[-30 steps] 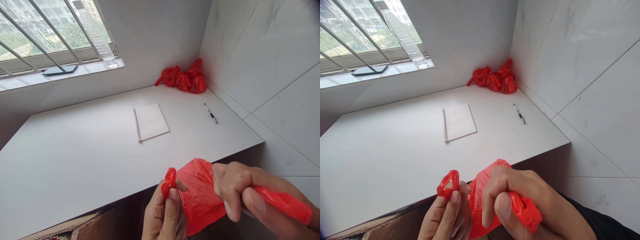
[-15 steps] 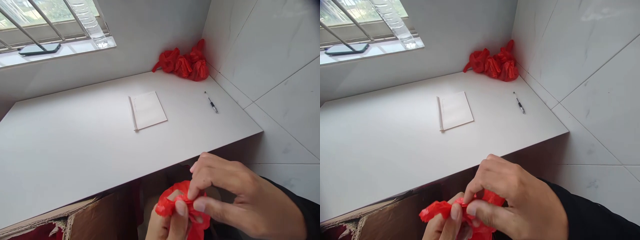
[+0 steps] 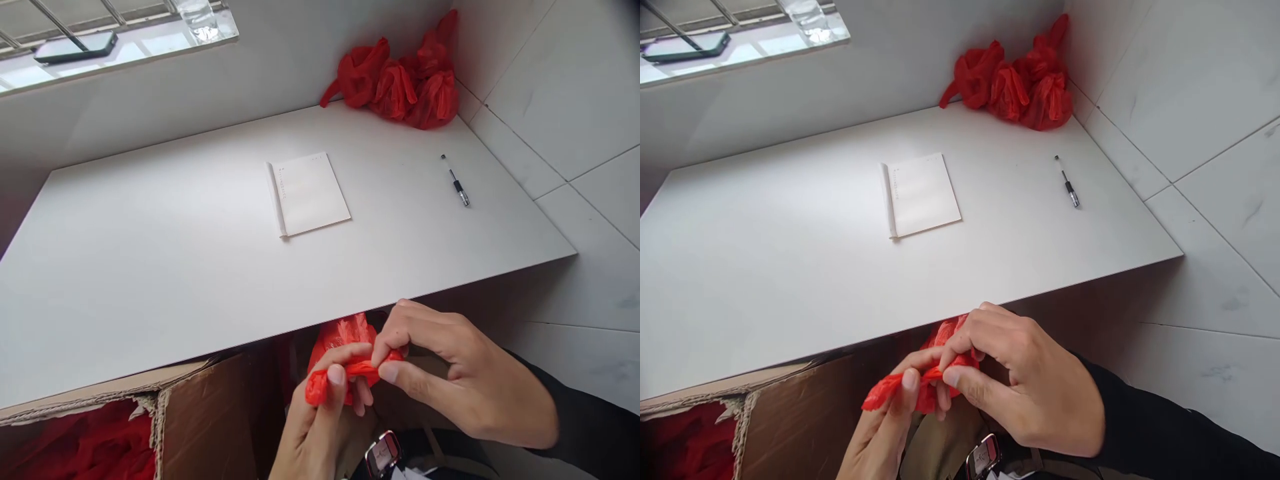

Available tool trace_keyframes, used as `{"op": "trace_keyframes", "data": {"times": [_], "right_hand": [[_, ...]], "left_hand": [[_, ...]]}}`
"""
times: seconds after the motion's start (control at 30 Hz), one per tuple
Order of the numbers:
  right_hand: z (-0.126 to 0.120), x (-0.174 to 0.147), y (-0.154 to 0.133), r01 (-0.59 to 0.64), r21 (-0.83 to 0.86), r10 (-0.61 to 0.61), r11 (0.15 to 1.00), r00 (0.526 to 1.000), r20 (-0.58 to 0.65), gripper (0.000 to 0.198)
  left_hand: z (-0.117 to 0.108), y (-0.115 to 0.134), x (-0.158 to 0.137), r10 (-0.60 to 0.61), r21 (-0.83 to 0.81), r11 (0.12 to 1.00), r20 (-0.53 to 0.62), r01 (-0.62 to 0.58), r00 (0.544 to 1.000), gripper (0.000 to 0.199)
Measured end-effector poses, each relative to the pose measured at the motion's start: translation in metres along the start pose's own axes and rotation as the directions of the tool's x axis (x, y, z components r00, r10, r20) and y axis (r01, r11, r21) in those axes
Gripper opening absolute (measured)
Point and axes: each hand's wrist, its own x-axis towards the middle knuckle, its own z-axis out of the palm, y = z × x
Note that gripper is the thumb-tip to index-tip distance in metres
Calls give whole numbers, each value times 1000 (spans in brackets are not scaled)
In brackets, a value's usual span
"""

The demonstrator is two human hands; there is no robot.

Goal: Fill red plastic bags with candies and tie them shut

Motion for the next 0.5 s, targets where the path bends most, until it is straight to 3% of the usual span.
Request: {"op": "trace_keyframes", "data": {"times": [0.1,0.2,0.3,0.37,0.4,0.43,0.5], "right_hand": [[-1,-6,3,-28,2,28,1000,994,108,7],[2,-1,11,15,46,-20,999,994,103,8],[10,13,25,145,87,-156,986,978,136,24],[15,21,35,156,81,-168,984,971,169,25],[17,23,39,119,74,-130,990,978,166,25],[19,24,42,64,73,-75,995,983,165,26],[22,23,48,-56,105,33,993,978,208,27]], "left_hand": [[-10,1,9,80,26,996,119,-84,990,36],[-14,0,12,177,154,963,265,-223,948,25],[-13,-1,9,224,217,930,303,-296,926,14],[-13,-7,9,360,297,848,286,-439,888,10],[-15,-12,11,474,356,760,267,-543,839,18],[-17,-18,13,600,421,637,254,-645,759,27],[-21,-31,19,795,531,359,257,-768,549,43]]}}
